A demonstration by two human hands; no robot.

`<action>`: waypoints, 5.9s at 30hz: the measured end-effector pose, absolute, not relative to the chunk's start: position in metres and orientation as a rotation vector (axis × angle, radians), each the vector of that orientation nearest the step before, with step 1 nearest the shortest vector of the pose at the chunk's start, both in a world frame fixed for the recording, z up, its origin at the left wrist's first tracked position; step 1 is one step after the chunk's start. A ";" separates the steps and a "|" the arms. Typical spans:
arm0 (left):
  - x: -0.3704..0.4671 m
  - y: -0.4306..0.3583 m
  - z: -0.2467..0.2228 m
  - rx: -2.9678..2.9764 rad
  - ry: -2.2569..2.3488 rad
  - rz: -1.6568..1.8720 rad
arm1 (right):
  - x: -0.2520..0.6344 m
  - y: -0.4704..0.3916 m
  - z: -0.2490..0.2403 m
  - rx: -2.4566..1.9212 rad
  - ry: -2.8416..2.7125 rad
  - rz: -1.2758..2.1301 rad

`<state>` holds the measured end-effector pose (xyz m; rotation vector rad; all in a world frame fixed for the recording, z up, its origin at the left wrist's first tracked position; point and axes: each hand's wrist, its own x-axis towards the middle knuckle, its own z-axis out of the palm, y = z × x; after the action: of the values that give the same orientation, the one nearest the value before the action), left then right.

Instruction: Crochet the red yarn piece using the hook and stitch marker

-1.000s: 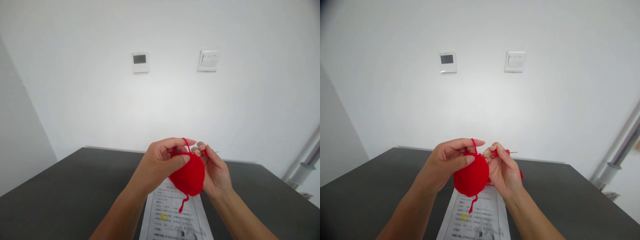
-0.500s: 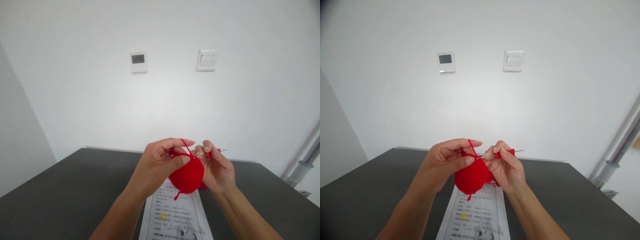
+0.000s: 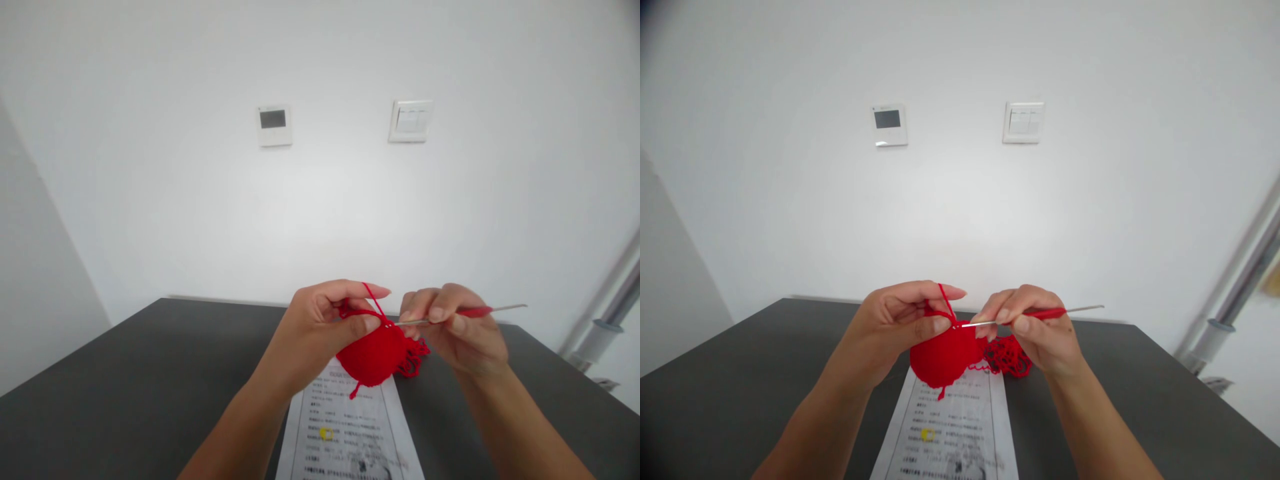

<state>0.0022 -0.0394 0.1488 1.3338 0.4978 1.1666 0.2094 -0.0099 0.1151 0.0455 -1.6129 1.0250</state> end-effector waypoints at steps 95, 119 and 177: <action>-0.025 -0.018 0.147 1.466 0.411 0.954 | 0.173 -0.033 0.123 -0.104 -1.418 1.031; -0.009 -0.010 0.141 1.091 0.007 0.798 | 0.181 -0.042 0.121 -0.140 -1.607 0.598; -0.018 -0.005 0.140 1.477 0.496 0.798 | 0.206 -0.042 0.133 -0.335 -1.515 1.009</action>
<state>-0.0183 -0.0049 0.1404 1.4771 0.4961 0.7977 0.2060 -0.0417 0.1335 -0.3348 -1.5148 1.0089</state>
